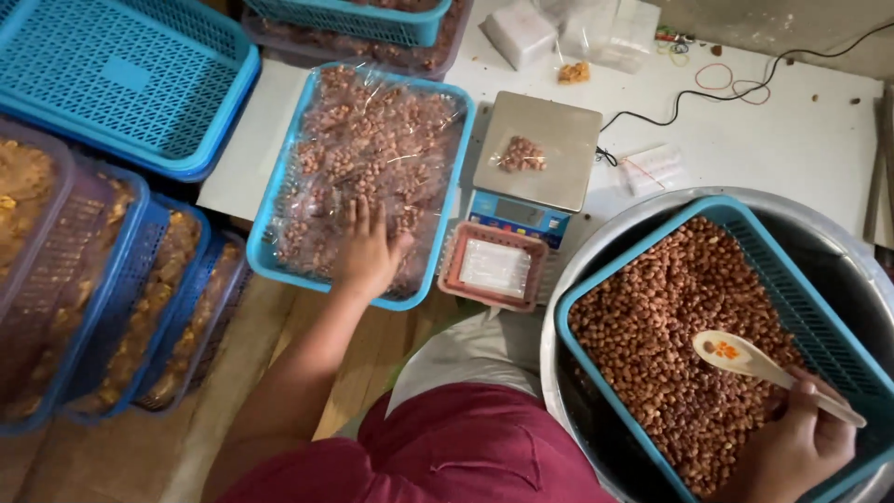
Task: Weighing roasted nuts on a digital scale using a spoon to reach a precise weight for packaging.
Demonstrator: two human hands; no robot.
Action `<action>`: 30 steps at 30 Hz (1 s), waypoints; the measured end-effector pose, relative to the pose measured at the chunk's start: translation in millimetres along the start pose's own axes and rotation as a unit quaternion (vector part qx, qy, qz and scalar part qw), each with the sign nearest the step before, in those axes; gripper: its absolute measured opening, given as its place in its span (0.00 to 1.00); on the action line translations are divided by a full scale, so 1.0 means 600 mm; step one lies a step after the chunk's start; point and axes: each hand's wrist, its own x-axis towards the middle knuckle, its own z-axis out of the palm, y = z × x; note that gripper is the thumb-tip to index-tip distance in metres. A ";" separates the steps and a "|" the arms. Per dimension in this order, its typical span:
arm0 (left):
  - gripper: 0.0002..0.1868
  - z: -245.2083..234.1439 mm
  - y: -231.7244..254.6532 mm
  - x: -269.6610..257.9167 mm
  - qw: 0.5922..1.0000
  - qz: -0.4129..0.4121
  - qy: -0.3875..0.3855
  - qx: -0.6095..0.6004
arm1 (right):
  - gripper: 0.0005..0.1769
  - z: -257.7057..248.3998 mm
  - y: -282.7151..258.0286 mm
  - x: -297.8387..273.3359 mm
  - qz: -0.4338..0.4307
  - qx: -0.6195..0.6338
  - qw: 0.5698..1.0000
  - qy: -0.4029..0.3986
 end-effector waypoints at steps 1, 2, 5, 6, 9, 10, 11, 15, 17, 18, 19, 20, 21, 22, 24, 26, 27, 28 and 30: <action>0.39 0.008 -0.004 0.001 0.999 0.003 -0.045 0.001 | 0.06 0.002 -0.006 0.000 -0.012 -0.015 1.000 0.002; 0.51 0.017 -0.006 0.002 0.996 0.005 -0.089 0.001 | 0.07 0.003 -0.011 0.002 -0.023 -0.030 0.999 0.004; 0.52 0.000 0.041 0.020 0.999 0.028 0.002 0.016 | 0.04 -0.032 0.041 0.063 -0.013 -0.088 0.996 -0.005; 0.52 -0.004 0.069 0.016 0.999 0.044 -0.004 0.013 | 0.04 -0.022 0.052 0.092 -0.007 -0.093 0.996 0.010; 0.37 0.027 0.165 0.015 0.967 0.234 0.068 -0.079 | 0.03 -0.024 0.086 0.162 -0.101 -0.147 0.984 0.016; 0.31 0.058 0.188 0.015 0.962 0.259 -0.030 -0.086 | 0.04 -0.014 0.098 0.179 -0.195 -0.204 0.959 0.008; 0.26 0.088 0.208 0.011 0.948 0.276 -0.128 -0.090 | 0.11 -0.001 0.105 0.202 -0.286 -0.261 0.922 -0.011; 0.31 0.247 0.186 0.015 0.955 0.172 -0.238 -0.033 | 0.13 0.032 0.132 0.168 -0.263 -0.135 0.953 -0.064; 0.19 0.221 0.179 0.004 0.927 0.305 -0.216 0.029 | 0.11 0.038 0.131 0.139 -0.171 -0.011 0.979 -0.107; 0.19 0.224 0.180 0.010 0.925 0.313 -0.216 0.027 | 0.11 0.026 0.122 0.135 -0.171 -0.015 0.980 -0.100; 0.20 0.225 0.176 0.009 0.925 0.302 -0.230 0.025 | 0.09 0.013 0.115 0.122 -0.054 -0.016 0.991 -0.120; 0.24 0.226 0.171 0.007 0.925 0.291 -0.244 0.023 | 0.08 0.000 0.109 0.109 0.064 -0.017 0.988 -0.138; 0.24 0.235 0.170 0.007 0.923 0.297 -0.246 0.023 | 0.08 -0.011 0.102 0.103 0.065 -0.019 0.989 -0.132; 0.26 0.244 0.169 0.006 0.931 0.285 -0.227 0.012 | 0.07 -0.022 0.095 0.095 0.090 -0.013 0.987 -0.133; 0.28 0.243 0.171 0.008 0.938 0.275 -0.208 0.002 | 0.07 -0.039 0.094 0.083 0.115 -0.006 0.985 -0.131; 0.27 0.223 0.179 0.009 0.941 0.292 -0.168 -0.043 | 0.09 -0.054 0.103 0.076 0.163 0.012 0.977 -0.139; 0.27 0.228 0.179 0.009 0.940 0.294 -0.167 -0.044 | 0.09 -0.053 0.086 0.075 0.162 0.013 0.977 -0.137; 0.27 0.234 0.178 0.010 0.938 0.304 -0.160 -0.044 | 0.09 -0.051 0.069 0.073 0.172 0.034 0.978 -0.115; 0.26 0.250 0.169 0.011 0.935 0.314 -0.157 -0.043 | 0.09 -0.047 0.038 0.065 0.184 0.055 0.977 -0.092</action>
